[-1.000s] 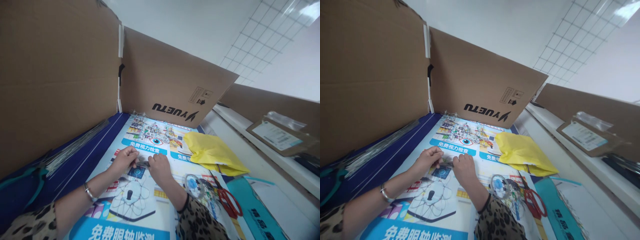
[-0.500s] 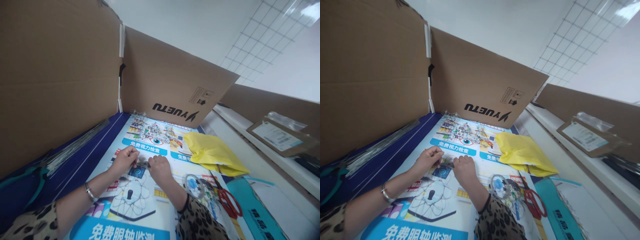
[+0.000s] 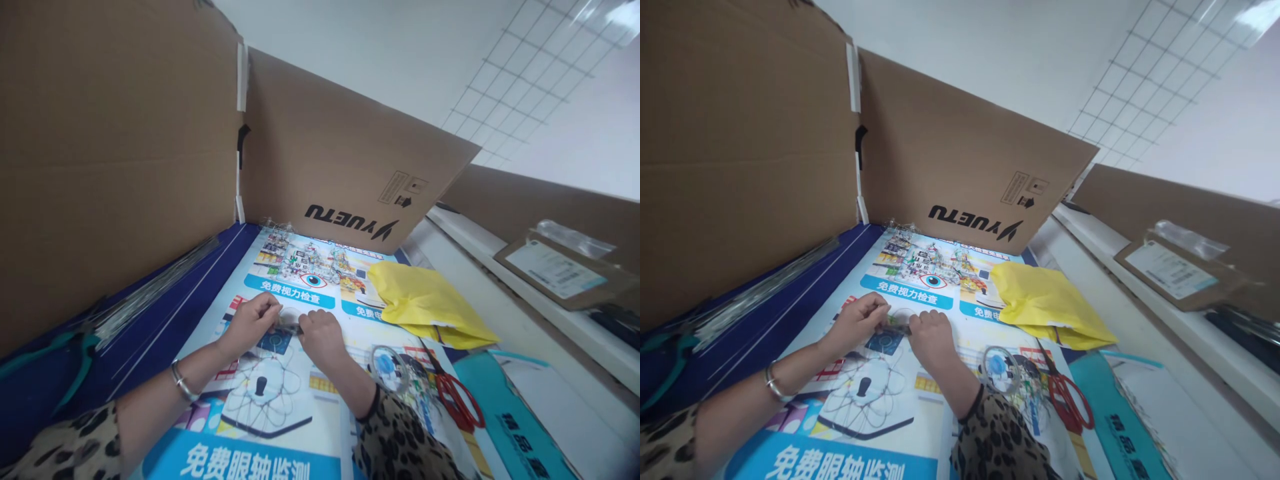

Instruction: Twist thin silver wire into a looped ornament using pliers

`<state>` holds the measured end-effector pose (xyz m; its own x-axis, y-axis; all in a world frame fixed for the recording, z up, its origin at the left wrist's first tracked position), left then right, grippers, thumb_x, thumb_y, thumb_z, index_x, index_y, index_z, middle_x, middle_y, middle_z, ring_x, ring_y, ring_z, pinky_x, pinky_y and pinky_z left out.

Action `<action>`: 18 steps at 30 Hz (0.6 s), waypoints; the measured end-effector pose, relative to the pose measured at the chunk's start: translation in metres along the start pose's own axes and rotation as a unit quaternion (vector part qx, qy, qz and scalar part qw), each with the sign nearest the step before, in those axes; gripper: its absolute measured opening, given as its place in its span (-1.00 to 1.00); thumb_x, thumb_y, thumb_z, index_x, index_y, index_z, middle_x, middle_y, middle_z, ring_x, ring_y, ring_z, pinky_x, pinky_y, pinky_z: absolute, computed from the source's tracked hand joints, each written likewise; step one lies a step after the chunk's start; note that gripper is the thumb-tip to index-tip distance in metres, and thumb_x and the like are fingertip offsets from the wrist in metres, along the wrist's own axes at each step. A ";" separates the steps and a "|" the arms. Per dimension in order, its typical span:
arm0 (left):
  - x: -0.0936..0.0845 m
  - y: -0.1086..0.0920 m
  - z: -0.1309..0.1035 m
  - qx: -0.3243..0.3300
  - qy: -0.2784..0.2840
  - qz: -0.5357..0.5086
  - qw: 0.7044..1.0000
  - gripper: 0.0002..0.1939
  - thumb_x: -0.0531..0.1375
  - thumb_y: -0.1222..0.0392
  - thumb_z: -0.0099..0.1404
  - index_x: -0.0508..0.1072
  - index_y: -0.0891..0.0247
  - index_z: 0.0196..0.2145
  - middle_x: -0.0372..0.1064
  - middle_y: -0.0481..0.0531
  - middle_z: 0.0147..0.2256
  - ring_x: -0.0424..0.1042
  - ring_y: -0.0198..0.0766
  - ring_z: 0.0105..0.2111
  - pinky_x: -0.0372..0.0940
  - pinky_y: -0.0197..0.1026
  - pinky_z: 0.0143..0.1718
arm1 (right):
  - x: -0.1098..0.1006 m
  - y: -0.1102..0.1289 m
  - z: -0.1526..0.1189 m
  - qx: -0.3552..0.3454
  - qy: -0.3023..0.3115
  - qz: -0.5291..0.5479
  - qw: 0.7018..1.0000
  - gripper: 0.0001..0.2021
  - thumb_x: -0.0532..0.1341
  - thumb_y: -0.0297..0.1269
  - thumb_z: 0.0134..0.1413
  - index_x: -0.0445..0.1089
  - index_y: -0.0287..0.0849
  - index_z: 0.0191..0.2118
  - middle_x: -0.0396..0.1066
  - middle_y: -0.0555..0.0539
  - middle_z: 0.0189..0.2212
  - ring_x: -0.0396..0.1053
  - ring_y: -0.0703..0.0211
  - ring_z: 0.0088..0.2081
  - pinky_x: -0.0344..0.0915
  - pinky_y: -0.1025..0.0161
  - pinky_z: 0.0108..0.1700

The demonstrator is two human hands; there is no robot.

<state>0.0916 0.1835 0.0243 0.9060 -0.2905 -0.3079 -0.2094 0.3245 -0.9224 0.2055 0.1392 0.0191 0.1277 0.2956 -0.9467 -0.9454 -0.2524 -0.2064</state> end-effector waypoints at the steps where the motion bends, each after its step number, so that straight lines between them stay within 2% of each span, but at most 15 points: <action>1: 0.002 0.002 0.001 -0.008 0.006 -0.013 1.000 -0.81 0.03 0.09 0.25 0.27 0.22 -0.45 0.29 -0.15 -0.60 0.31 -0.38 -0.61 0.19 -0.34 -0.51 | 0.000 0.000 0.000 -0.001 -0.002 0.000 1.000 -0.91 0.19 -0.29 -0.01 0.31 -0.12 -0.33 0.34 -0.04 -0.42 0.23 0.12 -0.31 0.01 0.21 -0.29; 10: 0.005 0.010 0.000 -0.045 0.022 -0.055 0.997 -0.82 0.07 0.08 0.20 0.27 0.22 -0.45 0.30 -0.15 -0.61 0.31 -0.38 -0.64 0.20 -0.35 -0.57 | -0.009 0.002 0.001 -0.010 -0.019 -0.005 1.000 -0.88 0.19 -0.25 -0.03 0.31 -0.14 -0.34 0.30 -0.07 -0.40 0.16 0.09 -0.27 -0.03 0.18 -0.26; 18: 0.014 0.020 0.000 -0.100 0.033 -0.153 0.983 -0.78 0.11 0.04 0.18 0.25 0.25 -0.47 0.27 -0.16 -0.63 0.24 -0.41 -0.71 0.20 -0.36 -0.65 | -0.017 0.003 0.002 -0.018 -0.046 -0.015 0.999 -0.89 0.20 -0.27 -0.04 0.30 -0.15 -0.35 0.27 -0.08 -0.41 0.12 0.07 -0.27 -0.05 0.16 -0.28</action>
<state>0.0998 0.1864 0.0019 0.9131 -0.4074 -0.0175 -0.0049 0.0320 -0.9995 0.1998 0.1350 0.0349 0.1271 0.3868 -0.9134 -0.9296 -0.2749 -0.2457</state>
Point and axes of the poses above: each hand's wrist, its own z-axis towards the middle knuckle, its own x-axis out of the palm, y = z × x, the point moved 10 cm from there along z, towards the middle knuckle
